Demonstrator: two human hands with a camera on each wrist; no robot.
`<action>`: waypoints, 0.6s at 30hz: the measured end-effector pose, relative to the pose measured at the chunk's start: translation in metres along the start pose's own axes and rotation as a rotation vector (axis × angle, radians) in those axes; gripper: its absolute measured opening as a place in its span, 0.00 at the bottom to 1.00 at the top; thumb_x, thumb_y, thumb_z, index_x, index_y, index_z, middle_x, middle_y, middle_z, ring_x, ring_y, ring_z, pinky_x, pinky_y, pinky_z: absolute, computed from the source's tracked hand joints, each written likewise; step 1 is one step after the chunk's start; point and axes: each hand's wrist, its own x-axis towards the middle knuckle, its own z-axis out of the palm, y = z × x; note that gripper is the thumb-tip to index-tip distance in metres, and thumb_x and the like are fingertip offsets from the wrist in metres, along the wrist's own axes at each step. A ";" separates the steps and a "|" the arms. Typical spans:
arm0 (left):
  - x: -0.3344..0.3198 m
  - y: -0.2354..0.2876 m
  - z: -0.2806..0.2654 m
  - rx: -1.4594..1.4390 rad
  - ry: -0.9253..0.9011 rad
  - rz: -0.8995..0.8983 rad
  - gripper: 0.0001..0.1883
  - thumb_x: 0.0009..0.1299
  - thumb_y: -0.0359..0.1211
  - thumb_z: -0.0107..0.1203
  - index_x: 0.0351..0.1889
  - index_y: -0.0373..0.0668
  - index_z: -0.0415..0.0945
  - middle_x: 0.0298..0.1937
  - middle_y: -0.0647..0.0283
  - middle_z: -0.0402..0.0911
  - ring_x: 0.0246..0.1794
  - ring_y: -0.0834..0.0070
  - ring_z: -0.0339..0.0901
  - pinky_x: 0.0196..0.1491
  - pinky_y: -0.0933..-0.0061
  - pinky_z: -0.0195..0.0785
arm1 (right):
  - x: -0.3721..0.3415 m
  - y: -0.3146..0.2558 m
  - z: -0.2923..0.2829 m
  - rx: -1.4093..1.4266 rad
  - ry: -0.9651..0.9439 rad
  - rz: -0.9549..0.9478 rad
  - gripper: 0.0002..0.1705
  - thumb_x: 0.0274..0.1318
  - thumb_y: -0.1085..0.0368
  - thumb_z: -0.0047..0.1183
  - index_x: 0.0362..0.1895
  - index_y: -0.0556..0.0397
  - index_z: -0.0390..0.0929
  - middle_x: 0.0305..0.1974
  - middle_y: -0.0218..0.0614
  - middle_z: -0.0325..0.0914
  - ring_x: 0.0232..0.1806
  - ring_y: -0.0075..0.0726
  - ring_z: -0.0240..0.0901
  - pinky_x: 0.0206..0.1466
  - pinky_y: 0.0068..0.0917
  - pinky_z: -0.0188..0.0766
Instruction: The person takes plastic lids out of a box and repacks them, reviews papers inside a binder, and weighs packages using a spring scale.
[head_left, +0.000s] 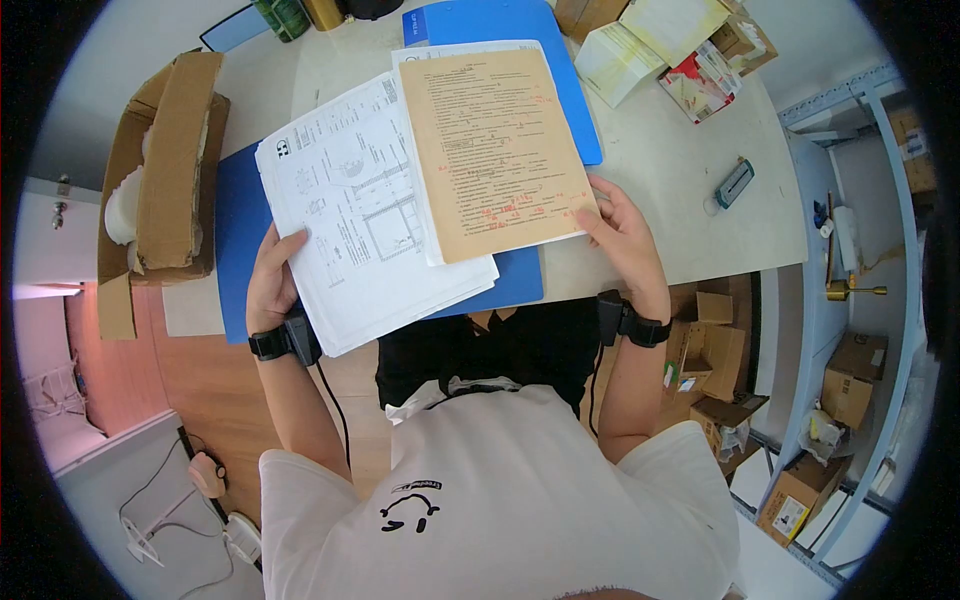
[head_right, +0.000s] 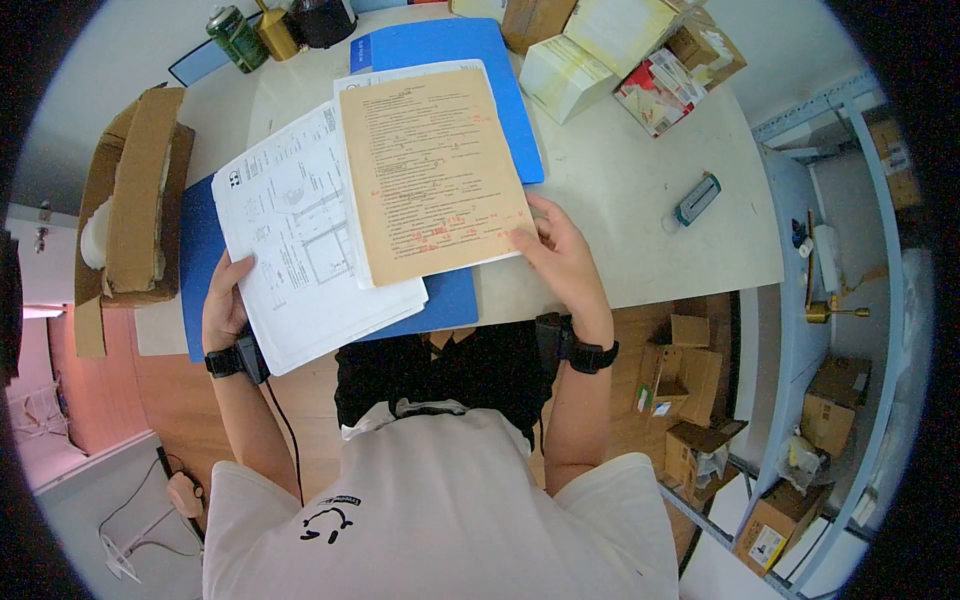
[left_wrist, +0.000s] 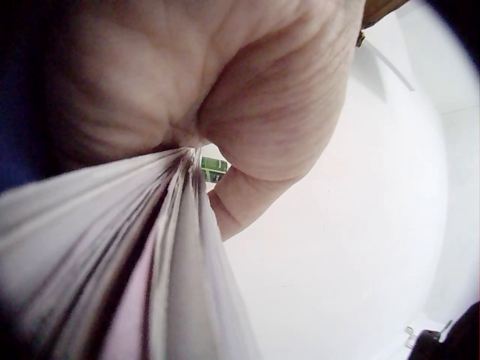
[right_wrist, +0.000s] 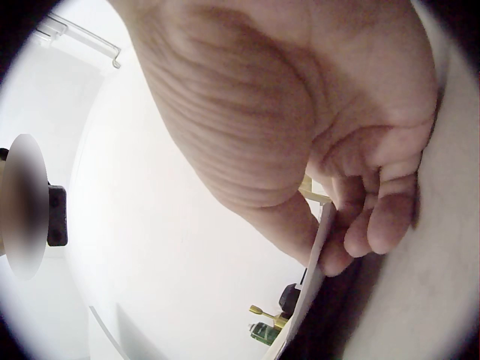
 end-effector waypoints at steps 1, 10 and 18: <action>0.000 0.000 0.000 0.001 0.001 -0.003 0.32 0.71 0.25 0.54 0.72 0.26 0.54 0.67 0.40 0.70 0.63 0.56 0.77 0.61 0.61 0.77 | 0.000 0.002 -0.001 -0.004 -0.006 -0.004 0.34 0.67 0.64 0.58 0.71 0.61 0.61 0.45 0.33 0.83 0.37 0.17 0.69 0.39 0.18 0.65; 0.000 0.001 0.002 0.007 0.006 -0.005 0.32 0.71 0.25 0.54 0.71 0.26 0.54 0.67 0.40 0.70 0.63 0.55 0.76 0.62 0.60 0.76 | 0.001 0.002 -0.002 0.000 -0.001 -0.012 0.32 0.67 0.63 0.58 0.70 0.59 0.63 0.45 0.34 0.84 0.36 0.18 0.70 0.38 0.18 0.66; 0.000 0.001 0.001 -0.003 -0.008 0.003 0.33 0.71 0.25 0.55 0.71 0.25 0.53 0.66 0.39 0.70 0.62 0.55 0.78 0.60 0.60 0.77 | 0.001 0.002 -0.001 0.008 0.015 -0.022 0.30 0.67 0.63 0.57 0.69 0.58 0.64 0.46 0.34 0.84 0.36 0.18 0.70 0.38 0.19 0.67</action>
